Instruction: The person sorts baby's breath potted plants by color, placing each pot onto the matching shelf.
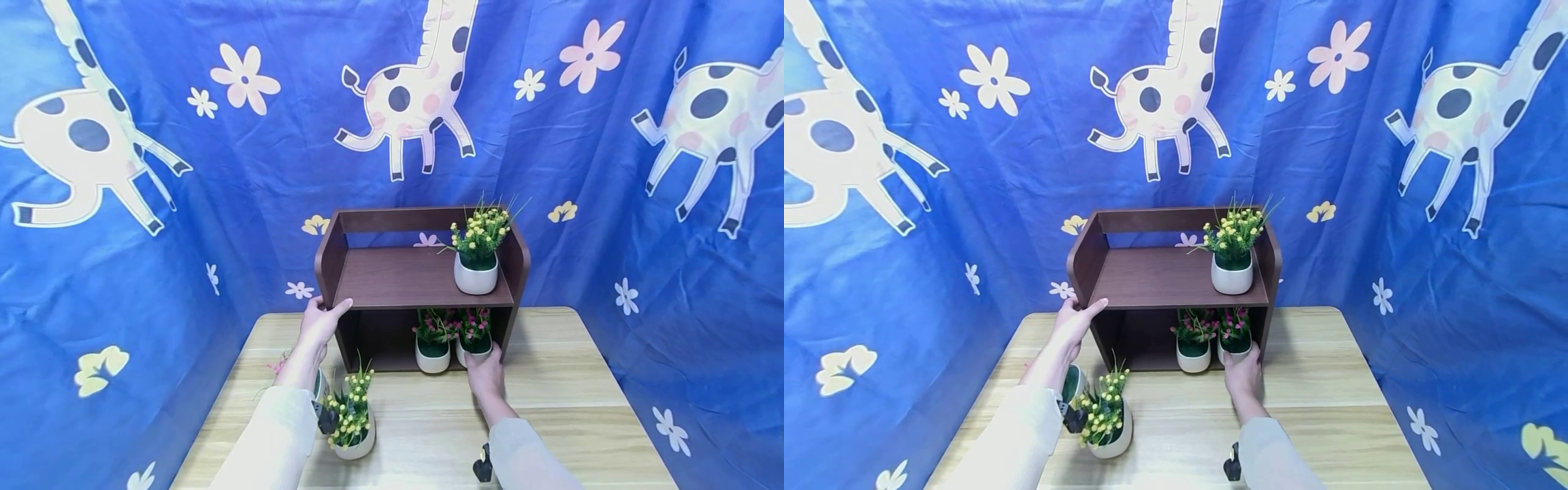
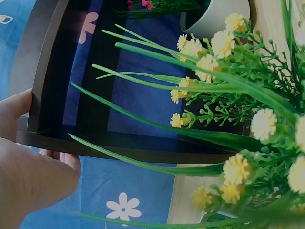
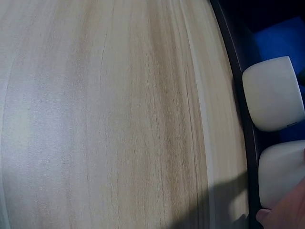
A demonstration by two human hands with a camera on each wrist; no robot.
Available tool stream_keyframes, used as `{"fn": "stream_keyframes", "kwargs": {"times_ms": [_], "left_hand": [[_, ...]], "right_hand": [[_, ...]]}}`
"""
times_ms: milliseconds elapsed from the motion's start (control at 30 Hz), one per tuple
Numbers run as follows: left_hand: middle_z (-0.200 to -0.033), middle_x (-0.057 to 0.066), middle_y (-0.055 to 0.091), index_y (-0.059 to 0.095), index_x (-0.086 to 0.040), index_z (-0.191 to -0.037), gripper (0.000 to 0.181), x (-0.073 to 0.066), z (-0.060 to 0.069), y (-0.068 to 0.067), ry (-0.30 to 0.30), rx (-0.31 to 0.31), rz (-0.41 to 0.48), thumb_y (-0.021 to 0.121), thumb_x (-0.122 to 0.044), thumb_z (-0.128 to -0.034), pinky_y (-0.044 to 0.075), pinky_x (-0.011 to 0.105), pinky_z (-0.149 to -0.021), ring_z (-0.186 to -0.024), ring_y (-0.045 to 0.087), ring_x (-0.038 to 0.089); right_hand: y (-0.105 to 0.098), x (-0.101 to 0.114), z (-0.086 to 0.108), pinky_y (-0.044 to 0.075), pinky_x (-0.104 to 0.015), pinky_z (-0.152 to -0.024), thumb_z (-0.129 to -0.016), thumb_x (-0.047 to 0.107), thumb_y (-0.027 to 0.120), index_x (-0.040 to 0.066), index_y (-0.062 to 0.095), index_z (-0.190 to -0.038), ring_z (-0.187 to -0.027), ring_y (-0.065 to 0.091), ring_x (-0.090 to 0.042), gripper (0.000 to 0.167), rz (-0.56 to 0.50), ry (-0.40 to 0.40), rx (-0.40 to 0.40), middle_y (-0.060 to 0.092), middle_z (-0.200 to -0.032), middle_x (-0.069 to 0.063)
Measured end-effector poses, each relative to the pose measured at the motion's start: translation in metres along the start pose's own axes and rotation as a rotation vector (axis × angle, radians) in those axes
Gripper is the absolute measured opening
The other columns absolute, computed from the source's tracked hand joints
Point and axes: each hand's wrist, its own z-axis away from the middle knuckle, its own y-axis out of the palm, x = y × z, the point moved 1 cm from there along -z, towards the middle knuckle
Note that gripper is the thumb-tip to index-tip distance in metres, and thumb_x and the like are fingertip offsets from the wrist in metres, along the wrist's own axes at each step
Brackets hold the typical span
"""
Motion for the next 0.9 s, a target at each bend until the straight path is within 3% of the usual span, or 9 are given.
{"fn": "stream_keyframes", "kwargs": {"times_ms": [167,400,667,900], "left_hand": [[-0.169,0.028,0.040,0.030,0.003,-0.163,0.088,0.000,0.001,0.001,0.006,-0.003,0.002,0.078,-0.034,-0.0995,0.031,0.053,-0.135,-0.158,0.041,0.040],[-0.169,0.028,0.040,0.030,0.003,-0.163,0.087,0.001,0.001,0.002,0.011,-0.009,-0.002,0.077,-0.034,-0.0998,0.031,0.053,-0.136,-0.158,0.041,0.040],[-0.170,0.027,0.039,0.030,0.002,-0.164,0.088,0.001,0.000,0.001,0.007,-0.009,-0.004,0.077,-0.035,-0.0998,0.030,0.053,-0.136,-0.159,0.040,0.040],[-0.170,0.027,0.039,0.031,0.002,-0.163,0.088,0.002,0.001,0.001,0.010,-0.010,-0.007,0.078,-0.036,-0.0998,0.030,0.053,-0.136,-0.159,0.040,0.040]], "right_hand": [[0.000,0.000,0.000,0.052,-0.070,-0.105,-0.097,0.038,0.075,0.005,0.032,-0.163,-0.131,0.060,-0.059,0.085,-0.022,-0.002,0.001,0.057,-0.146,-0.043],[0.017,-0.027,-0.018,0.056,-0.066,-0.097,-0.094,0.054,0.075,0.009,0.030,-0.165,-0.122,0.065,-0.057,0.094,0.015,-0.034,-0.037,0.061,-0.142,-0.040],[-0.002,0.006,0.009,0.049,-0.072,-0.108,-0.095,0.033,0.075,0.002,0.032,-0.163,-0.131,0.058,-0.061,0.086,-0.043,-0.018,-0.018,0.053,-0.147,-0.045],[0.008,-0.018,-0.001,0.054,-0.065,-0.090,-0.091,0.042,0.077,0.012,0.036,-0.163,-0.115,0.063,-0.055,0.088,0.031,-0.073,-0.073,0.057,-0.138,-0.037]]}}
